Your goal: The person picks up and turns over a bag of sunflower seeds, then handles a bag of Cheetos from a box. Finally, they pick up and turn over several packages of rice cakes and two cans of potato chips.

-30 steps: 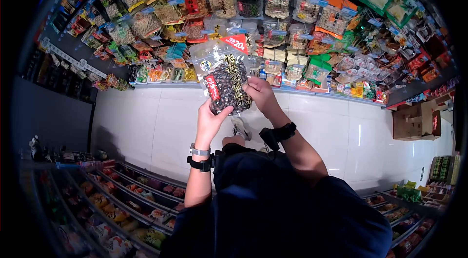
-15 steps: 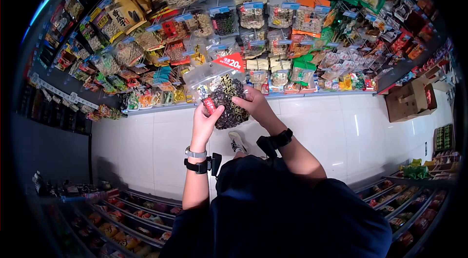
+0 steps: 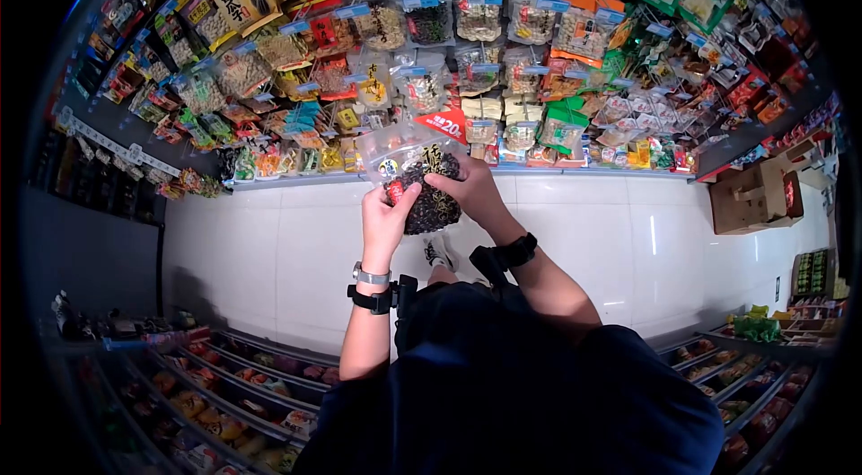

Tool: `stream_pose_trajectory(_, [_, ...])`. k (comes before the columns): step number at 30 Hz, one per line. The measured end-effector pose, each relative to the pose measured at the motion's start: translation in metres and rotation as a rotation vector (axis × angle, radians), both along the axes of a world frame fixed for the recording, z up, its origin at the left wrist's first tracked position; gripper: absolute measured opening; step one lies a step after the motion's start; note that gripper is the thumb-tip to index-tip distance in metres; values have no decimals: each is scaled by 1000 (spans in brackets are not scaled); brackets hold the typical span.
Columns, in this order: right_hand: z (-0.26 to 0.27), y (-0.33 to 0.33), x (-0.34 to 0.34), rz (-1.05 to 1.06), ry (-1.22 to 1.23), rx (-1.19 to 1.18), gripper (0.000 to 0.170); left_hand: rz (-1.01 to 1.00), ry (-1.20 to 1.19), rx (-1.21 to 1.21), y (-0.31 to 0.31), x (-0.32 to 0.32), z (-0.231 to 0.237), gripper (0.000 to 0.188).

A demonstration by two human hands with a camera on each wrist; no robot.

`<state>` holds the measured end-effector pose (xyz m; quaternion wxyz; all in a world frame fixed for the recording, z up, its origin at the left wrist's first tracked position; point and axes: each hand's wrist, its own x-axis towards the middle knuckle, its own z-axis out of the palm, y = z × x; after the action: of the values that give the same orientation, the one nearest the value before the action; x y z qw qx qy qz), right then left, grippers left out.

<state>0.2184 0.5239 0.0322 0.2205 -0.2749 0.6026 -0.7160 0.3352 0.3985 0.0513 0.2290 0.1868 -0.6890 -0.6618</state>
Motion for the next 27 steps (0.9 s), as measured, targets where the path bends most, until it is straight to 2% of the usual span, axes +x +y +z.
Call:
stream_pose_trajectory(1, [-1,-1,5,5,-2,3,55,69,32,-35,4,1,-2,20])
stream_pose_trajectory(3, [-1,-3,16,-138,111,31,32,146,56,-71,8,5,-7,21])
stream_pose_trajectory(4, [-2,-4,20,-132,104,32,32,194,28,-149,9,6,-13,21])
stream_pose_trajectory(5, [-3,-4,23,-164,143,39,40,238,-3,-228,10,9,-18,21])
stream_pose_trajectory(6, [-2,-3,28,-201,181,46,48,236,-12,-229,11,11,-20,21])
stream_pose_trajectory(8, [3,4,35,-210,153,59,47,253,-21,-265,14,14,-24,20])
stream_pose_trajectory(10, [4,11,38,-252,215,69,25,181,-22,-221,16,19,-18,20])
stream_pose_trajectory(11, [-1,16,36,-266,213,75,25,123,-18,-178,16,20,-15,20])
stream_pose_trajectory(13, [-11,28,30,-80,59,100,22,51,-27,-167,15,21,-19,20])
stream_pose_trajectory(15, [-16,39,30,-77,-21,72,23,-61,-80,-121,14,25,-19,19])
stream_pose_trajectory(17, [-17,45,36,-60,-161,26,26,-79,-56,-85,17,26,-18,19])
stream_pose_trajectory(20, [-12,53,41,-32,-231,18,30,-131,-70,-84,15,31,-30,22])
stream_pose_trajectory(24, [-10,63,46,26,-331,2,30,-151,-18,213,23,35,-34,23])
stream_pose_trajectory(26, [-9,65,49,135,-547,-109,31,-208,-44,264,21,41,-43,23])
stream_pose_trajectory(27, [-12,69,47,192,-601,-125,33,-211,-54,366,23,44,-43,23])
